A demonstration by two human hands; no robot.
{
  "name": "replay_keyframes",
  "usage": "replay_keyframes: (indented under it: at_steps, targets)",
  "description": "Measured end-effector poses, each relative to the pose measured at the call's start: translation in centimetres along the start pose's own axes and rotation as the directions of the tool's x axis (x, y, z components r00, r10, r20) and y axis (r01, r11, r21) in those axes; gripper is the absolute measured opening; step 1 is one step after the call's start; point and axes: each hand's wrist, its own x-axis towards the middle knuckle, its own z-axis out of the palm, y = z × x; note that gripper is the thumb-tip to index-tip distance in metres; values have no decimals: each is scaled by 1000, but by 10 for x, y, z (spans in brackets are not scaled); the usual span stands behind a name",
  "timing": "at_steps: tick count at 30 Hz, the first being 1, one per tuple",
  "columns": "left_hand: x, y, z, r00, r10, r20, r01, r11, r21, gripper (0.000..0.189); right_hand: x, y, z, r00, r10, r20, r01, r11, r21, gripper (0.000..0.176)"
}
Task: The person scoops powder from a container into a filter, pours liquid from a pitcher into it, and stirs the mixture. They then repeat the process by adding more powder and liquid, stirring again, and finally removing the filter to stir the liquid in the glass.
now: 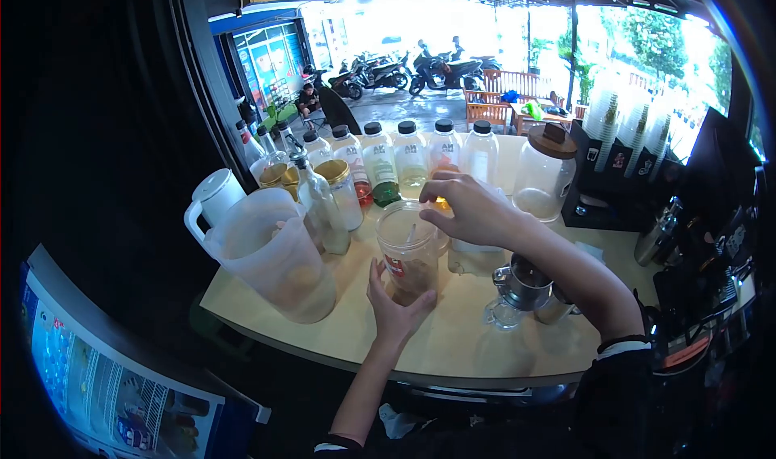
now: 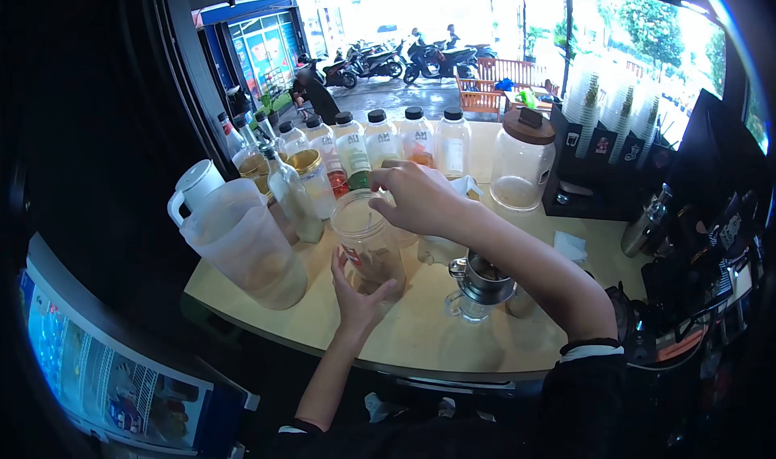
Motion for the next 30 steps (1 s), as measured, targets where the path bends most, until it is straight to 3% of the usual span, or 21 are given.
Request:
replay_keyframes:
  at_steps: [1,2,3,4,6,7,9,10,12,14,16,17,19,21,22,26,30]
  targets:
    - [0,-2,1,1000,-5,7,5,1000,-5,116,-7,-1,-6,996,-28,-87,30,999,27,20]
    - [0,-3,0,994,93,-50,-92,996,5,111,-16,-2,-13,983,-50,-174,60,997,51,20]
    - [0,-4,0,977,189,-101,-188,982,18,107,-28,-2,-20,985,-35,-170,44,998,49,20]
    - [-1,-3,-1,980,182,-83,-182,983,6,107,-42,-2,-29,974,-11,-226,27,997,71,20]
    - [-4,-1,-2,918,276,-285,-280,960,29,83,-76,-4,-50,953,89,-290,-58,992,114,18]
    - [-4,-4,-1,925,271,-266,-278,960,13,83,-96,-3,-59,942,141,-305,-112,987,113,18]
    - [-3,1,7,763,584,-278,-590,804,69,62,-134,-3,-77,914,251,-320,-224,967,119,17]
    - [-6,6,16,768,581,-270,-591,805,52,62,-152,2,-80,908,266,-323,-241,964,114,17]
    - [-4,51,33,666,733,-139,-746,658,-104,54,-191,16,-83,837,408,-366,-367,913,180,17]
    - [-3,72,56,695,711,-106,-716,672,-187,63,-229,33,-79,794,466,-391,-443,883,155,18]
    - [2,85,78,829,553,-83,-524,716,-461,80,-268,45,-74,720,544,-430,-553,825,117,18]
    - [5,88,85,830,552,-73,-515,711,-480,80,-287,50,-71,676,615,-406,-619,773,142,18]
    - [12,87,88,884,438,166,-272,769,-579,105,-324,66,-56,639,641,-426,-666,738,112,19]
    - [15,76,93,863,436,254,-213,772,-598,107,-342,66,-52,574,715,-399,-732,666,140,20]
    - [17,70,94,839,433,330,-164,780,-604,109,-348,67,-50,566,722,-399,-740,658,142,20]
    - [11,59,98,790,478,384,-166,770,-616,104,-348,71,-31,595,727,-344,-708,676,204,20]
    - [-1,39,103,830,406,382,-117,797,-593,97,-330,77,9,679,685,-263,-603,725,332,20]
